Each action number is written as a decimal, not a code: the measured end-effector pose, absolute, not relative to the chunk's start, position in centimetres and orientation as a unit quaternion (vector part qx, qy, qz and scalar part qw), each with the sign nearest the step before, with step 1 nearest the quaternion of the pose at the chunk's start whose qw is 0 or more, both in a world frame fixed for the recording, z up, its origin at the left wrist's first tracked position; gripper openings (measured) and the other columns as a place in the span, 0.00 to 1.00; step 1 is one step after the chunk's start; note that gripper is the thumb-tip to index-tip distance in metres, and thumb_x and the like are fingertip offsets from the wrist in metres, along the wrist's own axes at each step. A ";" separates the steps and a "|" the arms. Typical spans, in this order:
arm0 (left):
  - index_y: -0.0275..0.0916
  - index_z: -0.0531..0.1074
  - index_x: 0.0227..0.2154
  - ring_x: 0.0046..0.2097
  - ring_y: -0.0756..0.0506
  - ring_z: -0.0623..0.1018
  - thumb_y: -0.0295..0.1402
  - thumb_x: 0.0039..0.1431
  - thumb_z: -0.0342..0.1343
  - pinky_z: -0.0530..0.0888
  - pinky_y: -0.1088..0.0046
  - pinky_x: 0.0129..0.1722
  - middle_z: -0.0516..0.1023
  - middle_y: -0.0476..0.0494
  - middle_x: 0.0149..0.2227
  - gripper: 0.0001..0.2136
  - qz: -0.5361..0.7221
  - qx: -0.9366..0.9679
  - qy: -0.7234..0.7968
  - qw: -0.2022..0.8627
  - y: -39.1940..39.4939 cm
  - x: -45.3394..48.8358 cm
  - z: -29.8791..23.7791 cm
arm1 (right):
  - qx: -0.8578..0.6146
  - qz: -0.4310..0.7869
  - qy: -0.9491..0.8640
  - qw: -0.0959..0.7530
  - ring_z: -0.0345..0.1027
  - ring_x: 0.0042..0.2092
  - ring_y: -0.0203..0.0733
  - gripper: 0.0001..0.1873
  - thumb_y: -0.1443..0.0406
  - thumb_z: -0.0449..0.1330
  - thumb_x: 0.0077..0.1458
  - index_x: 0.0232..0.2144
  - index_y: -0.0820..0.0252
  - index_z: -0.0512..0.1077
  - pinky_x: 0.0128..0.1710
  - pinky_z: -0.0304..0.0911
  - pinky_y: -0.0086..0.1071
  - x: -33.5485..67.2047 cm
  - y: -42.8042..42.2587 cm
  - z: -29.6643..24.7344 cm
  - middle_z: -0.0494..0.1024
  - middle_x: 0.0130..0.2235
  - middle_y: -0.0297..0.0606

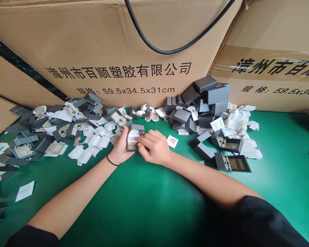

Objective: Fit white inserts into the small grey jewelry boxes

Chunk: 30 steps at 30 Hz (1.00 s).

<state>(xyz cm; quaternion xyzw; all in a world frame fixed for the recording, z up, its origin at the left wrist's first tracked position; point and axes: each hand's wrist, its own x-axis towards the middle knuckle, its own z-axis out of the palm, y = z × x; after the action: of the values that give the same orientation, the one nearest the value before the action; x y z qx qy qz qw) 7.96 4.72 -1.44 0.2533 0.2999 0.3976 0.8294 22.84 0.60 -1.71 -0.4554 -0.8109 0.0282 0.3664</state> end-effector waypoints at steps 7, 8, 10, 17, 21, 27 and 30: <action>0.38 0.72 0.45 0.46 0.45 0.76 0.48 0.61 0.43 0.73 0.75 0.41 0.78 0.41 0.41 0.22 0.382 0.295 0.300 0.823 4.7 7.6 -2.2 | -0.484 0.036 -0.781 0.394 0.65 0.28 0.34 0.13 0.62 0.51 0.60 0.36 0.60 0.74 0.29 0.57 0.28 22.9 1.1 -2.1 0.74 0.27 0.36; 0.38 0.72 0.45 0.45 0.45 0.76 0.48 0.61 0.44 0.73 0.75 0.40 0.78 0.41 0.40 0.21 0.379 0.295 0.302 0.824 4.7 7.5 -2.3 | -0.490 0.040 -0.778 0.392 0.65 0.28 0.34 0.13 0.61 0.52 0.60 0.36 0.60 0.74 0.28 0.57 0.27 23.0 1.1 -2.1 0.74 0.27 0.36; 0.38 0.71 0.45 0.44 0.46 0.76 0.47 0.61 0.44 0.73 0.75 0.40 0.78 0.42 0.40 0.21 0.374 0.295 0.301 0.826 4.6 7.5 -2.2 | -0.501 0.048 -0.775 0.383 0.66 0.28 0.33 0.13 0.59 0.53 0.59 0.35 0.59 0.74 0.29 0.57 0.26 23.0 1.2 -2.0 0.75 0.27 0.35; 0.38 0.70 0.47 0.46 0.46 0.75 0.45 0.62 0.43 0.71 0.72 0.46 0.78 0.42 0.40 0.20 0.363 0.308 0.315 0.821 4.4 7.8 -1.4 | -0.518 0.049 -0.768 0.374 0.69 0.32 0.34 0.13 0.60 0.51 0.61 0.32 0.58 0.74 0.32 0.59 0.26 22.9 1.4 -2.1 0.76 0.30 0.36; 0.39 0.69 0.48 0.47 0.46 0.75 0.44 0.61 0.45 0.70 0.73 0.47 0.78 0.42 0.40 0.19 0.369 0.308 0.329 0.813 4.5 7.9 -1.6 | -0.524 0.046 -0.769 0.364 0.69 0.33 0.35 0.14 0.61 0.49 0.62 0.33 0.58 0.73 0.33 0.60 0.26 23.0 1.5 -2.3 0.76 0.31 0.37; 0.39 0.68 0.48 0.46 0.46 0.76 0.43 0.62 0.44 0.71 0.71 0.47 0.78 0.43 0.39 0.19 0.375 0.280 0.340 0.816 4.5 8.0 -1.5 | -0.523 0.049 -0.771 0.361 0.70 0.34 0.36 0.15 0.62 0.48 0.62 0.35 0.58 0.73 0.34 0.60 0.27 23.0 1.6 -2.3 0.76 0.32 0.38; 0.38 0.68 0.49 0.46 0.46 0.76 0.44 0.62 0.44 0.71 0.70 0.47 0.79 0.43 0.39 0.20 0.372 0.285 0.342 0.815 4.5 7.9 -1.3 | -0.518 0.044 -0.774 0.361 0.69 0.32 0.35 0.14 0.61 0.49 0.62 0.34 0.59 0.74 0.32 0.60 0.27 23.0 1.6 -2.3 0.76 0.30 0.37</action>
<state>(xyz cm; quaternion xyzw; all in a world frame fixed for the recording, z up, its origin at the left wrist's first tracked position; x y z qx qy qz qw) 7.94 4.52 -1.35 0.2849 0.3419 0.3715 0.8148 23.01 1.65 -2.33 -0.5184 -0.7740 0.0443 0.3608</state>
